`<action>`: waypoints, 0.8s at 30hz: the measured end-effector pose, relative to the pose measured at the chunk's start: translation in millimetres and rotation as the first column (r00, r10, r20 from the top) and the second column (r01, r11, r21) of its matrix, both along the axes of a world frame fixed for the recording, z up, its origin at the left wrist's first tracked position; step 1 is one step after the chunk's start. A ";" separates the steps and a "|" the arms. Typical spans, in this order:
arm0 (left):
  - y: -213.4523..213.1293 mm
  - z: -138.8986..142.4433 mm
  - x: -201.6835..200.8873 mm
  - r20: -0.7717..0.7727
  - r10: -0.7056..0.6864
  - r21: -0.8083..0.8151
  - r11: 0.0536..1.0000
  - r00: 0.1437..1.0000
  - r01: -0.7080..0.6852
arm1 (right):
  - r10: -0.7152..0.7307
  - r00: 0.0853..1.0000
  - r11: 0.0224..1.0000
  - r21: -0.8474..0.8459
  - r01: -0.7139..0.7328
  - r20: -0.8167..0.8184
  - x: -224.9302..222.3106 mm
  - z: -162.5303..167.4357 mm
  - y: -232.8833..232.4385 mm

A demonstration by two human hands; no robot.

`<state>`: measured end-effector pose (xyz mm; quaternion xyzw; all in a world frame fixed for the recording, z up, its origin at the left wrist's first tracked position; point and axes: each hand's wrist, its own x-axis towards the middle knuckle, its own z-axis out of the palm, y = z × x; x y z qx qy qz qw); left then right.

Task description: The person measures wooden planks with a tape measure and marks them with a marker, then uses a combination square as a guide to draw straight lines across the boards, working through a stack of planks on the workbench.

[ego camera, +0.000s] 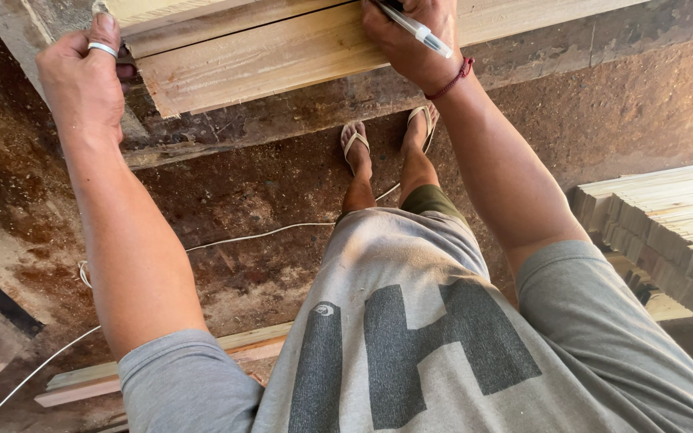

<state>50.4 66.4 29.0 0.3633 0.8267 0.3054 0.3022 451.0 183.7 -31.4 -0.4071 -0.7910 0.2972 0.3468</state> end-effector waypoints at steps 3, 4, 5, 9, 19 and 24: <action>-3.0 0.4 -0.7 0.028 0.026 -0.003 1.000 0.999 -0.026 | 0.058 0.998 0.998 0.031 -0.057 -0.030 0.7 -3.0 -2.1; -3.3 0.4 -0.3 0.042 0.040 -0.010 0.999 0.998 -0.040 | 0.051 0.998 0.996 0.078 -0.050 -0.021 1.4 -3.6 -2.2; -3.1 0.5 0.0 0.037 0.039 -0.011 0.999 0.999 -0.038 | 0.043 0.999 0.992 0.122 -0.042 -0.012 3.1 -3.7 -1.4; -1.4 1.9 3.2 0.037 0.058 -0.033 0.998 0.998 -0.057 | 0.139 0.938 0.976 -0.114 -0.183 -0.318 11.9 0.0 2.7; -4.3 -0.7 5.8 0.073 0.059 -0.020 0.998 0.996 -0.058 | -0.065 0.986 0.997 -0.040 0.060 -0.151 90.8 19.9 7.0; -5.3 -5.5 6.9 0.057 0.078 -0.047 0.996 0.995 -0.075 | -0.053 0.995 0.991 -0.123 0.043 -0.080 95.5 7.8 13.7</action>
